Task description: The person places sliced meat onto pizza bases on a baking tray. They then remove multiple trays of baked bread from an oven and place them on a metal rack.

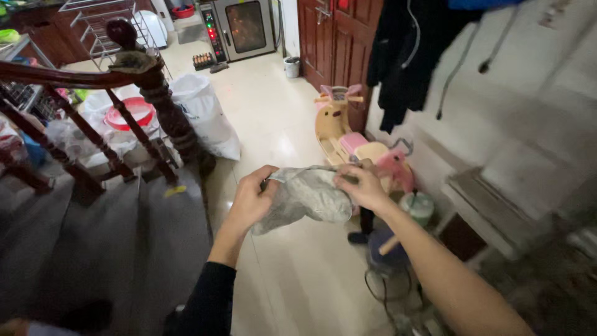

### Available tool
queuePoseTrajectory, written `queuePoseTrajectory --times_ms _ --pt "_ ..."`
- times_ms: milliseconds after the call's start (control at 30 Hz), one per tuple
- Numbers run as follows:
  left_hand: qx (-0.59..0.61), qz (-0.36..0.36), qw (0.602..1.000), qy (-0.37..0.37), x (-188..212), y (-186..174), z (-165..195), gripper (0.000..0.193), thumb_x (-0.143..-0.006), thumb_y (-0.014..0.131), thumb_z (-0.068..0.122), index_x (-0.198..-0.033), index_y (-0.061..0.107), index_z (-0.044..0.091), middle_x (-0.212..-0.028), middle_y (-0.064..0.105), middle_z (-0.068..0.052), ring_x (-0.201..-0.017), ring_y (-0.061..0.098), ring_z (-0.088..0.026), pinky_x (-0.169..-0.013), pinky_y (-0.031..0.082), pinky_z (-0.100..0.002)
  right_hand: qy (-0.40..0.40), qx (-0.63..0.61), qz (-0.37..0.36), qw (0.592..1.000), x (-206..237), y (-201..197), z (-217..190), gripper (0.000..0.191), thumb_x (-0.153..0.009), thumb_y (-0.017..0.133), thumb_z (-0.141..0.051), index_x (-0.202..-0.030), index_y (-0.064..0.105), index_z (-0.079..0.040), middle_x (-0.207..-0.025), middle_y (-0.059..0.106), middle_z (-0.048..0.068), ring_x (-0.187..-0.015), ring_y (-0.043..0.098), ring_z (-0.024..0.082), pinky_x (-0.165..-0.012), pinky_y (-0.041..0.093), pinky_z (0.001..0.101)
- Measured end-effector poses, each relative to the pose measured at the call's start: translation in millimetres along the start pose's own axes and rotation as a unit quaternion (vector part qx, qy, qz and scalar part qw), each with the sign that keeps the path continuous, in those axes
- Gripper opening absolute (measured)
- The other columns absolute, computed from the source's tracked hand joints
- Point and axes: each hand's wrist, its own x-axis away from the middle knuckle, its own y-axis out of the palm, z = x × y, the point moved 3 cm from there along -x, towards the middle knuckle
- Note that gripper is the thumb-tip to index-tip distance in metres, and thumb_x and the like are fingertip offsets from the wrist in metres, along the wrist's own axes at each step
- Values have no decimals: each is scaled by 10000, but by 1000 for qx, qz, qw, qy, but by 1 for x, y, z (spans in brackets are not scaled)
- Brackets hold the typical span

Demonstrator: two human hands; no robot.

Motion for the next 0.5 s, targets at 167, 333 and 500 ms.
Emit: queuePoseTrajectory --times_ms 167,333,500 --pt "-32 -6 994 -105 -80 9 -101 270 -969 576 202 -1154 712 60 -815 674 -179 -731 615 -224 -702 493 -367 143 -268 17 953 -110 34 77 360 -957 597 -286 -1217 681 -51 -1249 616 66 -1221 552 212 -1045 421 336" --pt "100 57 992 -51 -176 43 -207 430 -1089 534 205 -1433 502 -50 -1397 563 -136 -1285 529 -200 -1057 404 -334 239 -491 -100 832 -238 68 124 374 -975 518 -273 -1225 672 -42 -1178 702 60 -1142 615 198 -989 477 301" --pt "144 104 964 -200 -293 55 -307 498 -1029 513 305 -1387 513 -40 -1166 696 -87 -1092 618 -161 -947 463 -289 220 -494 -141 829 -405 136 166 242 -989 513 -225 -1096 637 -47 -1047 640 32 -1022 587 157 -890 485 292"
